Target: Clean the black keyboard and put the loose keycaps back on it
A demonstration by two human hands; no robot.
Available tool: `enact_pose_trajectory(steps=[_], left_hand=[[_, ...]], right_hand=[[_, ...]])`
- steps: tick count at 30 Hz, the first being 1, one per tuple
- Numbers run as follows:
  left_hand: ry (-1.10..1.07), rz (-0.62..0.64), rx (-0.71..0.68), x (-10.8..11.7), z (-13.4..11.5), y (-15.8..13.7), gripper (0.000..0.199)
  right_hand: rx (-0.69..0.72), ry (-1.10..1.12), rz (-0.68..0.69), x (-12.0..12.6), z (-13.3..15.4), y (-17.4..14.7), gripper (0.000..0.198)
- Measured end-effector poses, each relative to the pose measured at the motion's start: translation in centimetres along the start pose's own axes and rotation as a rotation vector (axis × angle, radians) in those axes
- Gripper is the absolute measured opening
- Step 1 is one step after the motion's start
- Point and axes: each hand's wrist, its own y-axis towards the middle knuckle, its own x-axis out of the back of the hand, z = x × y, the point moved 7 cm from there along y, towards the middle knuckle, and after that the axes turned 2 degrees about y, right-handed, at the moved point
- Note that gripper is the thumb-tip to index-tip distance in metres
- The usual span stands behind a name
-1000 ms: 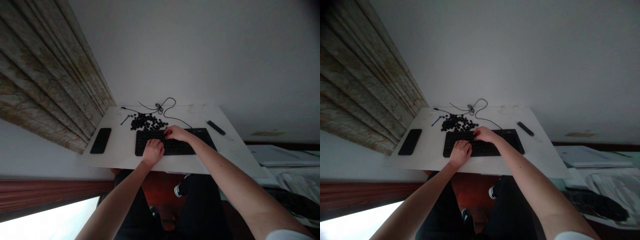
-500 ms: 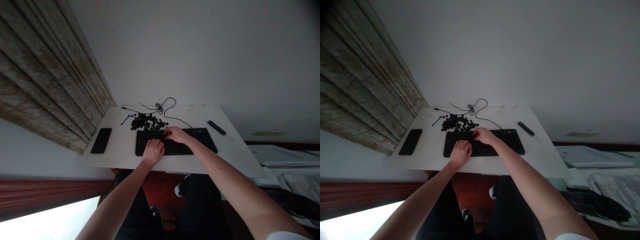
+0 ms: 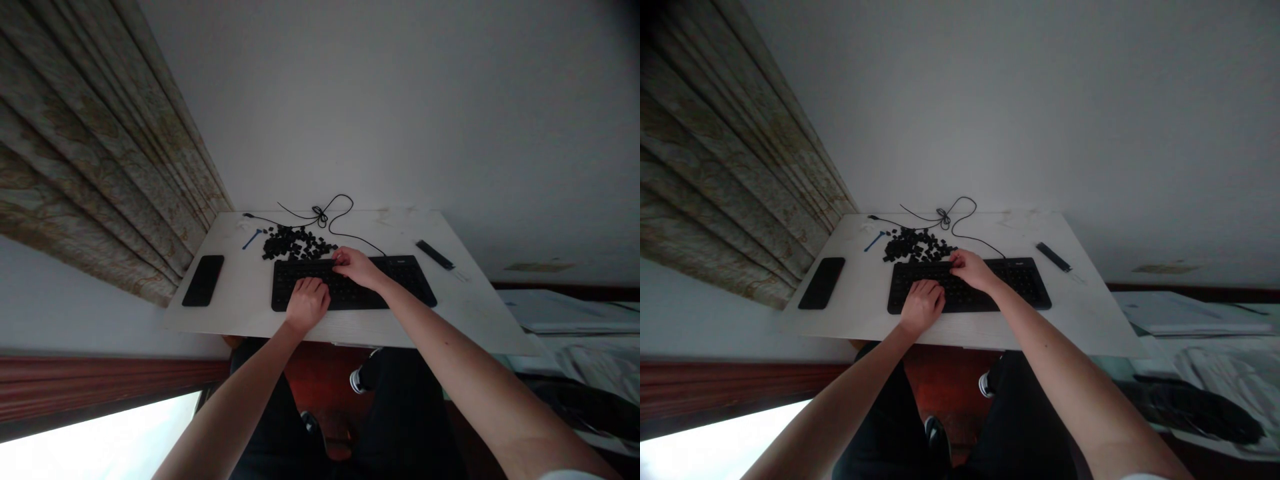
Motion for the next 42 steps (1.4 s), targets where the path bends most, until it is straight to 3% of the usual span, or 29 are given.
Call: enact_pose_trajectory(steps=[3,10,15,24,30,37,42], left_hand=[[0.008,-0.004,-0.001,0.0,0.0,0.0,0.012],[0.0,-0.023,0.006,0.0,0.0,0.0,0.011],[-0.018,-0.039,0.019,0.0,0.0,0.1,0.017],[-0.019,-0.036,0.0,0.0,-0.2,-0.1,0.022],[0.039,0.002,-0.033,-0.6,-1.2,0.6,0.027],[0.005,-0.01,-0.004,-1.4,-2.1,1.7,0.033],[-0.027,-0.046,0.015,-1.4,-1.7,1.3,0.031]], right_hand=[[-0.101,0.207,-0.041,0.6,-0.6,-0.5,0.038],[-0.301,0.424,-0.182,2.1,-1.7,-1.9,0.011],[-0.319,0.416,-0.236,2.6,-1.6,-2.3,0.01],[-0.306,0.548,-0.219,3.6,-2.6,-3.2,0.014],[-0.305,0.438,-0.267,4.6,-3.2,-3.9,0.012],[-0.313,0.246,-0.126,3.3,-2.3,-2.2,0.007],[-0.428,0.186,-0.061,2.1,-2.2,-0.6,0.006]])
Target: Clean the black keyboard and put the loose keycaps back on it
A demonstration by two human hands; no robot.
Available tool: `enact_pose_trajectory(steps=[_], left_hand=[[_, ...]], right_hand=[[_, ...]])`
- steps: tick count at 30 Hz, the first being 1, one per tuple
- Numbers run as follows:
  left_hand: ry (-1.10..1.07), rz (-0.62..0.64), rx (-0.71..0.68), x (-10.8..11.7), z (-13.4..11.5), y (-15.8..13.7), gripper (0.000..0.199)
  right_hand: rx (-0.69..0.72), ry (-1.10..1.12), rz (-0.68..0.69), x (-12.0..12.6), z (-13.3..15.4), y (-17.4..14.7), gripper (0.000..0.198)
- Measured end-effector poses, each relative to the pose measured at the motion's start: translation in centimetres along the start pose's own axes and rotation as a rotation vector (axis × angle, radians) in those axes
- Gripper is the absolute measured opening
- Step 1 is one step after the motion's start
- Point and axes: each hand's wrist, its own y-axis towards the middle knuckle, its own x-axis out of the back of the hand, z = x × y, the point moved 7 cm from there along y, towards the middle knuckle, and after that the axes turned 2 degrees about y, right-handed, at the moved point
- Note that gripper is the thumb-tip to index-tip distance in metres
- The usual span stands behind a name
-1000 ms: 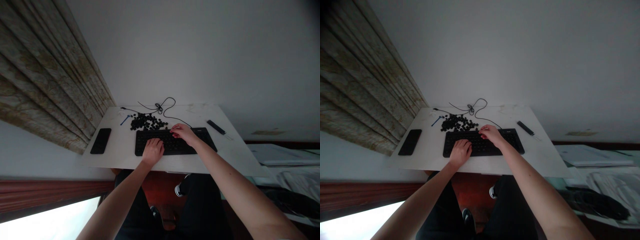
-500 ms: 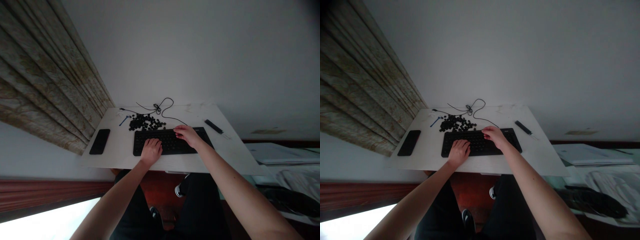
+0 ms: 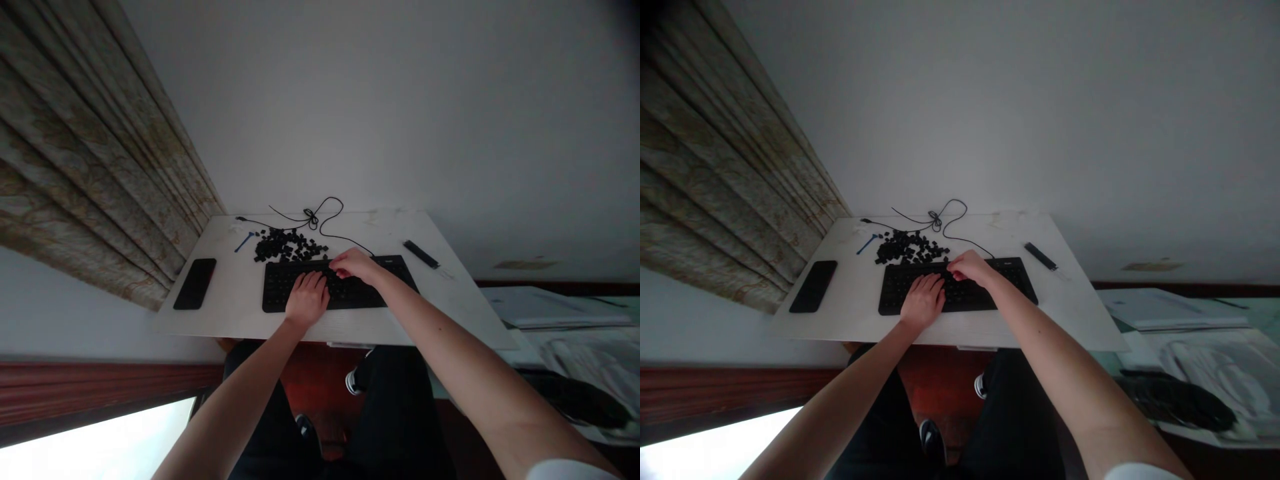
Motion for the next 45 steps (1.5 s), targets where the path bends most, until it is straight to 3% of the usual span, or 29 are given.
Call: enact_pose_trajectory(steps=[6,15,23,45], left_hand=[[-0.027,-0.024,0.003,0.2,0.1,0.0,0.029],[-0.05,-0.012,0.012,0.1,0.3,0.0,0.029],[-0.053,-0.002,0.007,0.0,0.4,0.0,0.028],[-0.045,-0.013,0.002,0.1,0.4,0.0,0.028]], right_hand=[[-0.042,-0.149,0.086,-1.5,0.3,0.8,0.007],[-0.142,-0.192,0.156,-1.7,0.6,1.2,0.011],[-0.145,-0.247,0.167,-1.9,1.0,1.1,0.011],[-0.122,-0.141,0.206,-1.7,0.3,1.1,0.012]])
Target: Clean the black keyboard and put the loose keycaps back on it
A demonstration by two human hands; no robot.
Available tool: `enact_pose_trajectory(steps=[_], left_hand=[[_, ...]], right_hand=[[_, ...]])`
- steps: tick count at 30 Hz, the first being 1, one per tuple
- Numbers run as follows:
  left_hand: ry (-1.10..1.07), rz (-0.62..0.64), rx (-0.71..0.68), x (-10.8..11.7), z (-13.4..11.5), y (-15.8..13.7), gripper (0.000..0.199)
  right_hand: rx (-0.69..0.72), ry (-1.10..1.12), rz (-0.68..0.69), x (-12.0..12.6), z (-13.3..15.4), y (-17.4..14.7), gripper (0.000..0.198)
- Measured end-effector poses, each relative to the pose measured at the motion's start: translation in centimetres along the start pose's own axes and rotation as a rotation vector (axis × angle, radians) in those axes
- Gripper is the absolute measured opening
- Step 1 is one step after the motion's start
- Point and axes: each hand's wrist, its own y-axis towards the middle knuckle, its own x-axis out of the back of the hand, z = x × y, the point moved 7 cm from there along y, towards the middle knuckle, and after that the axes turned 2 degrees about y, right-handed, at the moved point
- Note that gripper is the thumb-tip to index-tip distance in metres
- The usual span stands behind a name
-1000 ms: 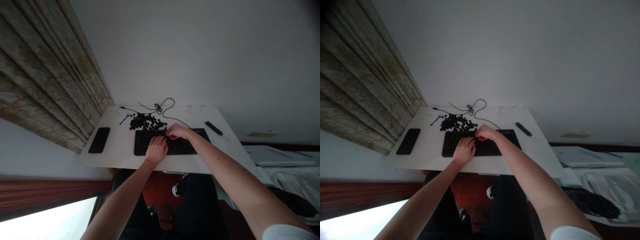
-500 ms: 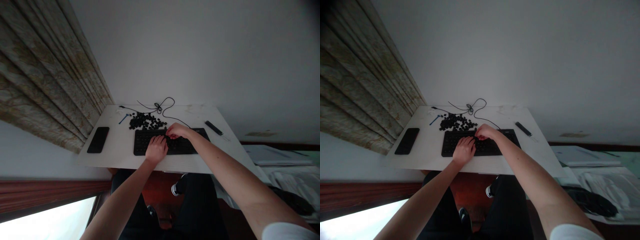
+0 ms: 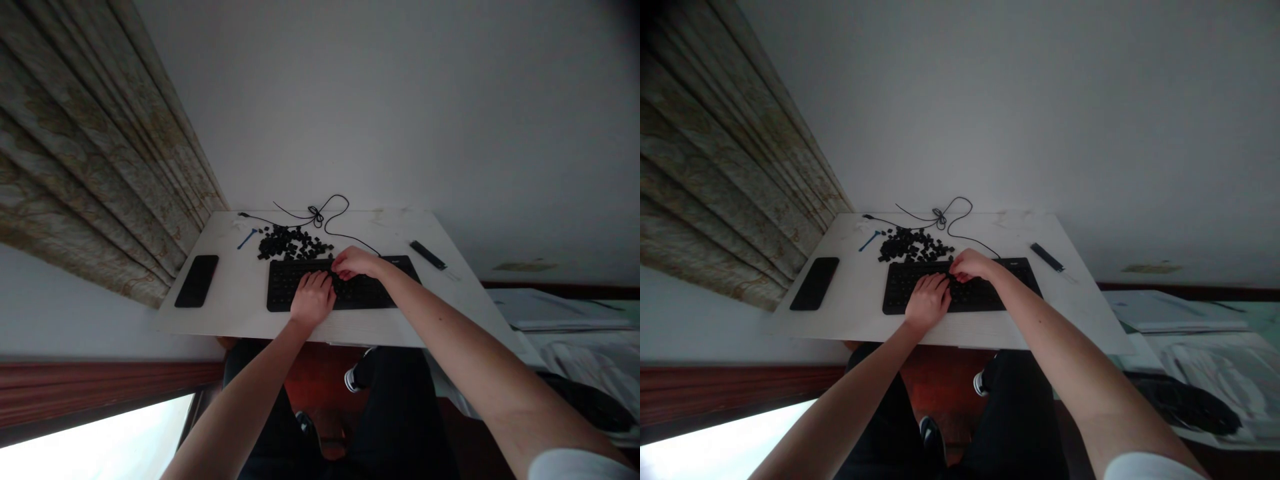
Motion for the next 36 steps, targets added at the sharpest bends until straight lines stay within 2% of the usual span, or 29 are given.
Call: enact_pose_trajectory(steps=[5,12,18,22,26,28,30,33,36], left_hand=[[-0.004,0.002,0.002,0.0,-0.1,0.0,0.029],[-0.002,0.004,-0.002,-0.3,-0.1,0.0,0.029],[0.01,0.001,-0.007,-0.3,-0.2,0.1,0.028],[0.021,0.001,-0.004,0.0,-0.3,0.1,0.027],[0.007,-0.011,0.0,0.4,-0.5,-0.1,0.027],[-0.012,-0.022,-0.012,0.7,-0.6,-0.2,0.026],[-0.039,-0.038,-0.032,1.1,-0.7,-0.3,0.024],[-0.07,-0.079,-0.039,2.4,0.1,-0.8,0.022],[-0.053,-0.136,0.003,4.3,2.7,-1.8,0.021]], right_hand=[[-0.077,0.001,-0.029,0.0,-0.3,0.9,0.027],[-0.161,0.0,0.09,-0.2,0.5,1.6,0.044],[-0.195,-0.135,-0.05,0.0,0.5,1.3,0.035],[-0.194,-0.189,-0.055,-0.1,0.7,0.7,0.031],[-0.077,0.024,0.0,0.2,0.7,0.0,0.026],[0.029,0.148,-0.044,0.9,0.4,-0.4,0.023],[0.126,0.208,-0.146,1.7,-0.3,-0.9,0.022],[0.255,0.162,-0.287,2.7,-1.2,-1.9,0.018],[0.342,0.058,-0.358,3.4,-1.5,-2.5,0.01]])
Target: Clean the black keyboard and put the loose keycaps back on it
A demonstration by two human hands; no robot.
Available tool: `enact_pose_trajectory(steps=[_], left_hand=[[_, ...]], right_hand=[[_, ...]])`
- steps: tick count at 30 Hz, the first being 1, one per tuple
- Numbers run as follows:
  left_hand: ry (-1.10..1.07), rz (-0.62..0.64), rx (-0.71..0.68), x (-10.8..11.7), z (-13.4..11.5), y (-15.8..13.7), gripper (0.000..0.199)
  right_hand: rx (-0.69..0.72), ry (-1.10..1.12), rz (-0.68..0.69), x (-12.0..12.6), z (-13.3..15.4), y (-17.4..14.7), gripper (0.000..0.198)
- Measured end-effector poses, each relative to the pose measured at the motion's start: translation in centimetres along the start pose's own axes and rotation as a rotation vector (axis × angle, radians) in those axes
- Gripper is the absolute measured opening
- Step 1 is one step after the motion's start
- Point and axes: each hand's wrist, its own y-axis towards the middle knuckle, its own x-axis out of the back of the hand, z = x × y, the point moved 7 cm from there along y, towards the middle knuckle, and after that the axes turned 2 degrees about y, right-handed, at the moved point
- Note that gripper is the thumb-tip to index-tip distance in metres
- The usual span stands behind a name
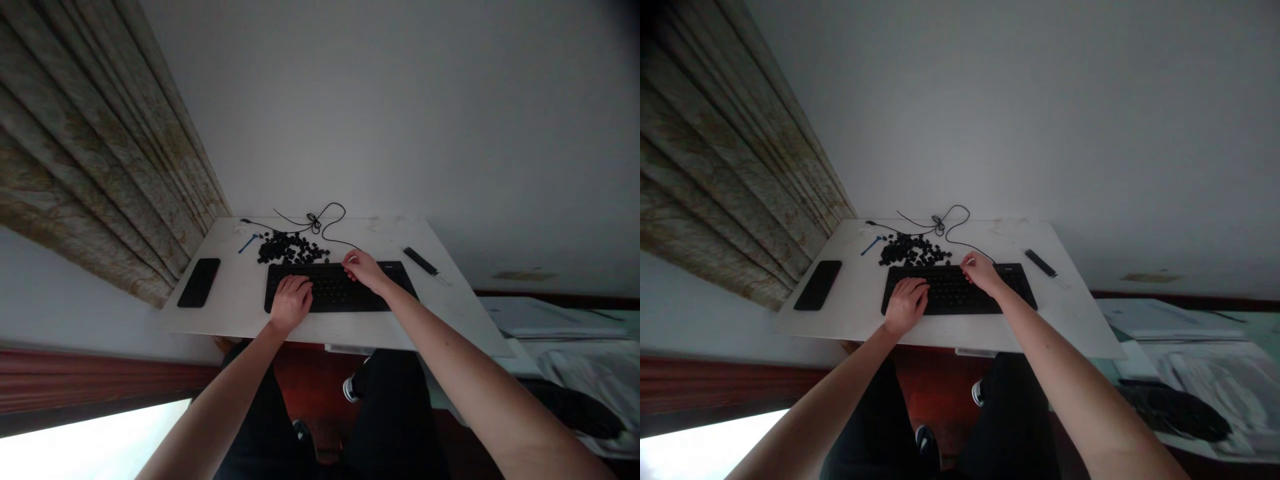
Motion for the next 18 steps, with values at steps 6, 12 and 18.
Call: enact_pose_trajectory(steps=[6,12,18], left_hand=[[0.068,-0.045,0.095,3.0,5.6,-2.3,0.022],[0.057,0.038,0.057,1.9,5.6,-2.8,0.022],[0.052,0.027,0.078,2.0,6.1,-2.5,0.021]], right_hand=[[0.075,-0.373,-0.076,0.9,1.3,1.7,0.009],[0.156,-0.647,-0.04,-1.9,2.7,5.3,0.03],[0.141,-0.76,0.026,-3.8,2.3,7.5,0.024]])
